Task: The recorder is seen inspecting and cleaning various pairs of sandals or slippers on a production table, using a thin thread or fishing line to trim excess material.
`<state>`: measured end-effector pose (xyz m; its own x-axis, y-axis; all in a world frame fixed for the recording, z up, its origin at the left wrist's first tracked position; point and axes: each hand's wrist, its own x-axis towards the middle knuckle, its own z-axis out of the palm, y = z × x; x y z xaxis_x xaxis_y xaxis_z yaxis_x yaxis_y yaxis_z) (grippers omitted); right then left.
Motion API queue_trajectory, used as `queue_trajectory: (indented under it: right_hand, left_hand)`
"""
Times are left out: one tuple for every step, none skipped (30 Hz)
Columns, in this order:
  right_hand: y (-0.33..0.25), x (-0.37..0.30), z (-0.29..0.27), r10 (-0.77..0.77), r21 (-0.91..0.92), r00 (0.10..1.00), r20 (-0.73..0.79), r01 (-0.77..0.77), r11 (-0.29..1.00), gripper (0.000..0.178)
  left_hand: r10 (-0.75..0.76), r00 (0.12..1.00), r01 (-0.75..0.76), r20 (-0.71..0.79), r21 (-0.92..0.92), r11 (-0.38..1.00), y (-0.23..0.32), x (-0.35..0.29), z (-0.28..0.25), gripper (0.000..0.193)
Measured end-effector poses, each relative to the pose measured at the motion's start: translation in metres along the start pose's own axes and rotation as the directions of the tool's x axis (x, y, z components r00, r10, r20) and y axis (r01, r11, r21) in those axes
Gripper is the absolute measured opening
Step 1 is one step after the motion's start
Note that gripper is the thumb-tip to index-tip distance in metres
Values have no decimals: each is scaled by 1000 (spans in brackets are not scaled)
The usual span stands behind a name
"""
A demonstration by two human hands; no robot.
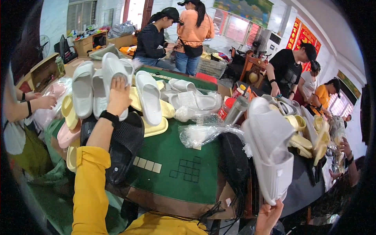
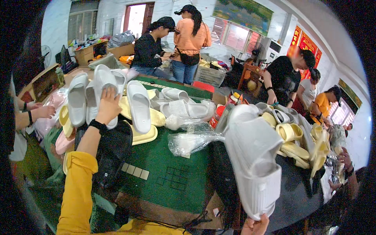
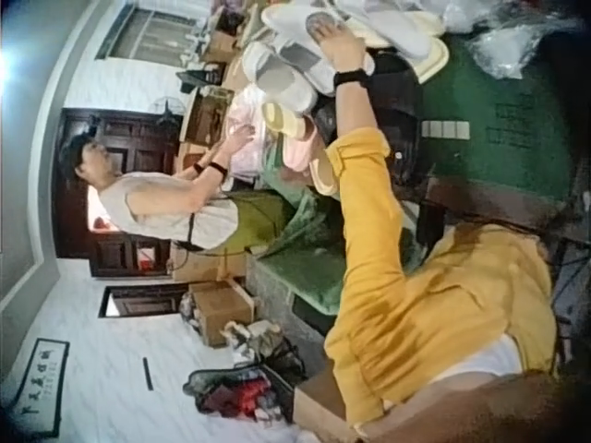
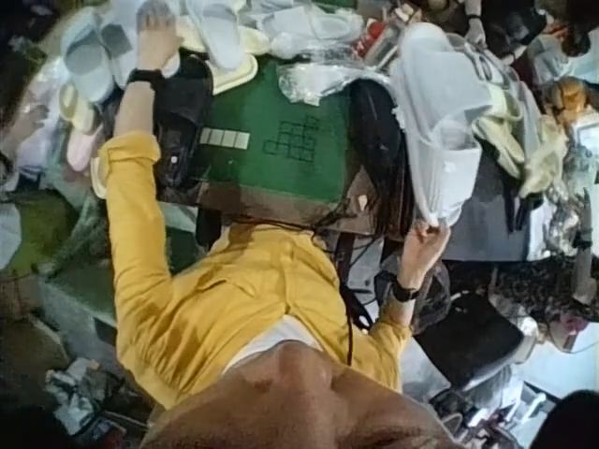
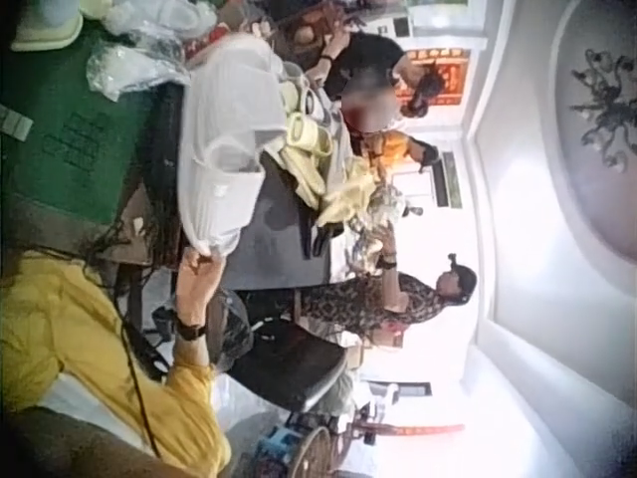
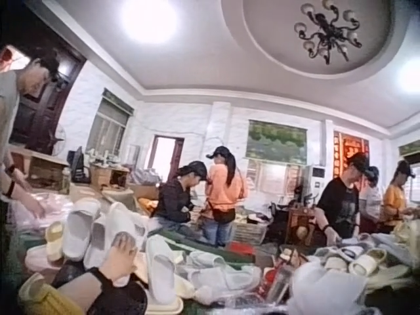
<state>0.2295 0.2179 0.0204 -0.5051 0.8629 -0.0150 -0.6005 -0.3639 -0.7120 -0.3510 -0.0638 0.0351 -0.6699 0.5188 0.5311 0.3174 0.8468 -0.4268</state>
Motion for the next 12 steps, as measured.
queue_trajectory:
  right_hand:
    - [9,2,-1,-29,-13,997,-68,28,1000,25]
    - [16,4,-1,-58,-27,989,-136,55,998,32]
    - [19,4,0,16,-91,987,-161,-31,995,29]
    - [28,0,2,50,-83,956,-289,-77,994,27]
    - [34,-3,5,137,-105,976,-171,-156,982,27]
    - [40,-6,8,225,-135,973,-53,-230,964,27]
    - [49,-11,12,281,-148,953,-116,-296,944,28]
    - [59,-15,15,336,-147,930,-149,-357,922,30]
    - [69,-16,18,366,-162,927,-84,-375,913,33]
    - [76,-18,19,412,-174,911,-6,-406,897,39]
    - [84,-17,19,478,-214,878,-20,-471,856,50]
    - [93,-17,19,532,-233,846,31,-512,827,63]
  left_hand:
    - [-16,1000,16,-9,-53,998,-8,3,4,60]
    - [-37,999,36,-2,-110,993,-16,5,7,58]
    - [-27,998,16,-53,-185,983,-22,3,9,54]
    - [-15,996,-6,-83,-242,970,-25,1,9,52]
    - [19,992,-51,-127,-257,965,-26,-2,8,51]
    - [36,995,-60,-89,-286,956,-27,-5,6,51]
    - [80,992,-102,-94,-254,962,-28,-10,2,43]
    - [110,986,-139,-125,-249,959,-27,-12,-3,43]
    - [104,992,-120,-67,-322,939,-26,-15,-8,39]
    - [99,995,-102,-27,-390,915,-25,-19,-13,34]
    - [62,998,-62,-10,-353,934,-22,-25,-16,29]
    - [84,996,-85,-18,-331,940,-20,-31,-20,33]
